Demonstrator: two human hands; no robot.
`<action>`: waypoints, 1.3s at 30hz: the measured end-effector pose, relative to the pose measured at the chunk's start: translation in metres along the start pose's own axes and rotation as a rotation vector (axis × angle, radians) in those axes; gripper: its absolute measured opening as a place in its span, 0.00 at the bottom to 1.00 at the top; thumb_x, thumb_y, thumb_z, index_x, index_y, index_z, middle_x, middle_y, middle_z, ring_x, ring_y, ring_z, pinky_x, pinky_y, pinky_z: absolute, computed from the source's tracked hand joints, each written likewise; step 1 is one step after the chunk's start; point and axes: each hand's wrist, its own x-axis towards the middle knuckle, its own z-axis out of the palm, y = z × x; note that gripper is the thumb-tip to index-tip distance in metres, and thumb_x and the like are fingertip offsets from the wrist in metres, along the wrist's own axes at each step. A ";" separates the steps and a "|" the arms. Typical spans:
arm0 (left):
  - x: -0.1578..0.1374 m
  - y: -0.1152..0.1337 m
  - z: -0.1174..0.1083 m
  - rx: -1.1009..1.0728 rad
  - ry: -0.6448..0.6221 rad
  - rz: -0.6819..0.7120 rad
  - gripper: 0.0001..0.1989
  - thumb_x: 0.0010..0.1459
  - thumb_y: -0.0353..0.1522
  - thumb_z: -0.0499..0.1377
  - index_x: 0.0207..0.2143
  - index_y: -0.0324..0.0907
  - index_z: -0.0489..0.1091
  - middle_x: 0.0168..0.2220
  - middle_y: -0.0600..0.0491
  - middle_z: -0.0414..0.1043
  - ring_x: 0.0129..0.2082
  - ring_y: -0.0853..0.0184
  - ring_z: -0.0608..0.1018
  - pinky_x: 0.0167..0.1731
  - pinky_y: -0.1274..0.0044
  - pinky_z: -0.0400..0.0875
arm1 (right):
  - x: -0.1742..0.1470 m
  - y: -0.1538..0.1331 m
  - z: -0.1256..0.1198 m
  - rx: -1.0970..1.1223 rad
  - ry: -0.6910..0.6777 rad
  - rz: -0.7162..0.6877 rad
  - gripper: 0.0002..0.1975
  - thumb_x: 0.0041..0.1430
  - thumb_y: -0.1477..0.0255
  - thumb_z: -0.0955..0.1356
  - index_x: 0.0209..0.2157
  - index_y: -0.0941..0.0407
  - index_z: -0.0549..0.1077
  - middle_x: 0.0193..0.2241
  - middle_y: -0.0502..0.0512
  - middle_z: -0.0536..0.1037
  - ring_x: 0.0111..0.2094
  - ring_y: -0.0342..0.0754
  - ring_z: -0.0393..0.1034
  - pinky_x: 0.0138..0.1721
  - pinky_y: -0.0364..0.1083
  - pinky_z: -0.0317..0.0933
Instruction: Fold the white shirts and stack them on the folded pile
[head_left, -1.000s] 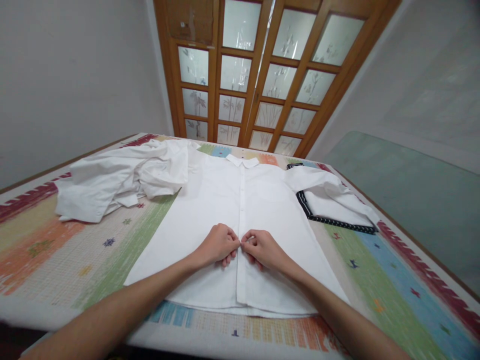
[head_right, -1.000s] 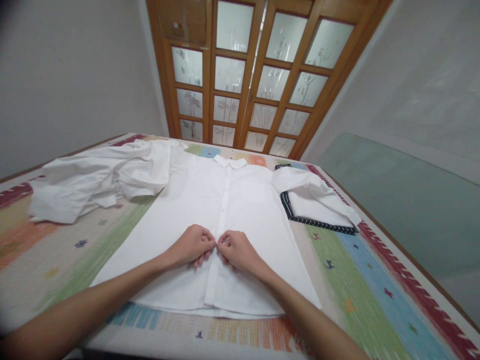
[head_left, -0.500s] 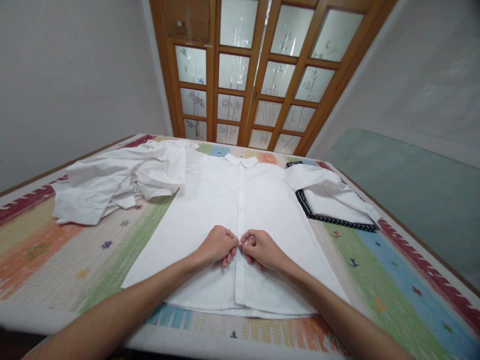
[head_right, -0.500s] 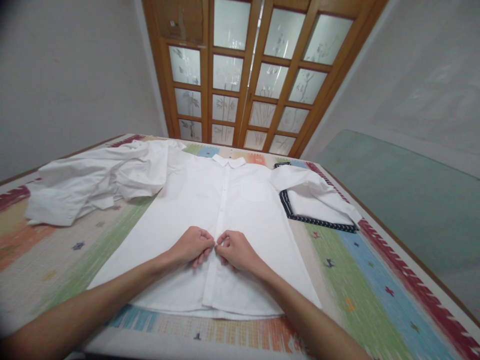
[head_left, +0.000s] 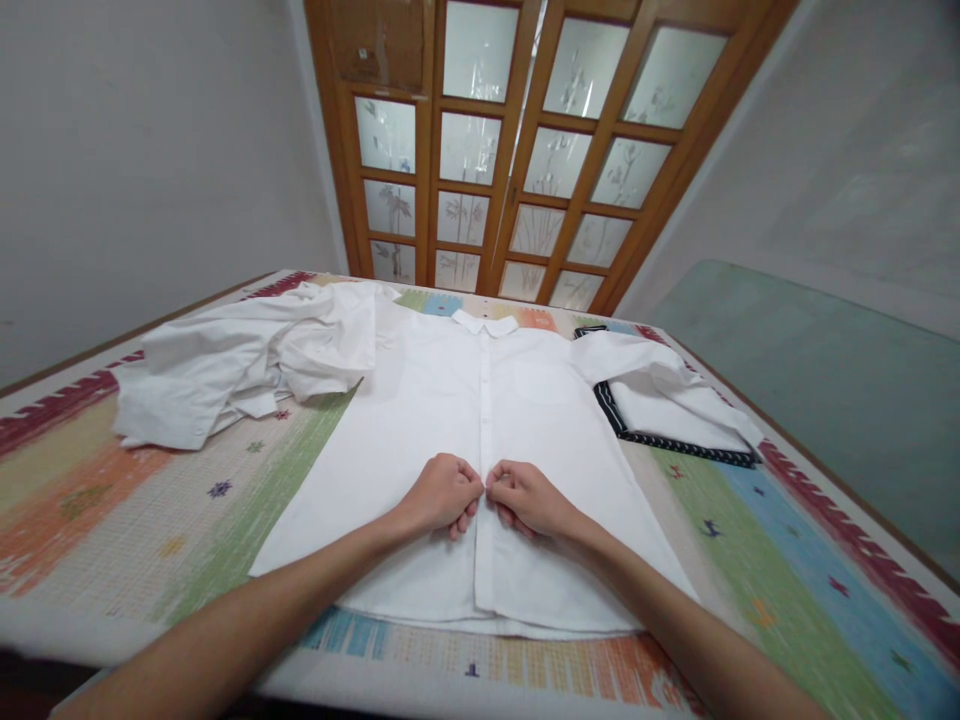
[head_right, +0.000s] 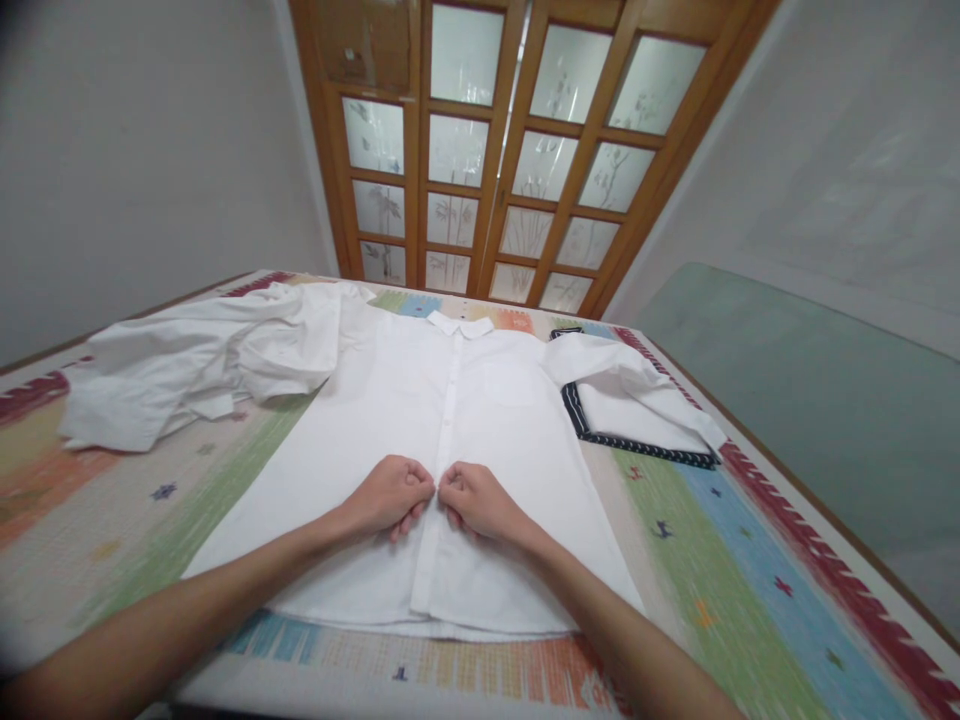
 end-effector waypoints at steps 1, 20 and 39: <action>0.000 0.000 0.000 0.014 -0.002 0.001 0.05 0.49 0.26 0.53 0.22 0.39 0.66 0.12 0.61 0.66 0.08 0.75 0.66 0.08 0.84 0.59 | 0.000 -0.001 0.000 -0.016 0.000 -0.012 0.02 0.56 0.72 0.62 0.30 0.55 0.65 0.12 0.39 0.67 0.08 0.36 0.53 0.11 0.36 0.46; -0.003 0.003 -0.004 0.100 -0.023 -0.022 0.04 0.50 0.29 0.52 0.23 0.40 0.65 0.13 0.60 0.64 0.08 0.75 0.65 0.09 0.83 0.58 | -0.006 -0.005 0.000 -0.029 0.034 -0.045 0.02 0.54 0.74 0.63 0.32 0.55 0.64 0.13 0.39 0.67 0.09 0.36 0.53 0.11 0.36 0.45; -0.009 0.007 -0.002 0.173 0.026 0.046 0.02 0.53 0.29 0.54 0.29 0.39 0.66 0.13 0.62 0.64 0.09 0.74 0.66 0.09 0.84 0.58 | -0.007 -0.001 0.004 -0.185 0.120 -0.172 0.03 0.54 0.77 0.63 0.30 0.55 0.66 0.14 0.41 0.67 0.17 0.39 0.59 0.21 0.37 0.52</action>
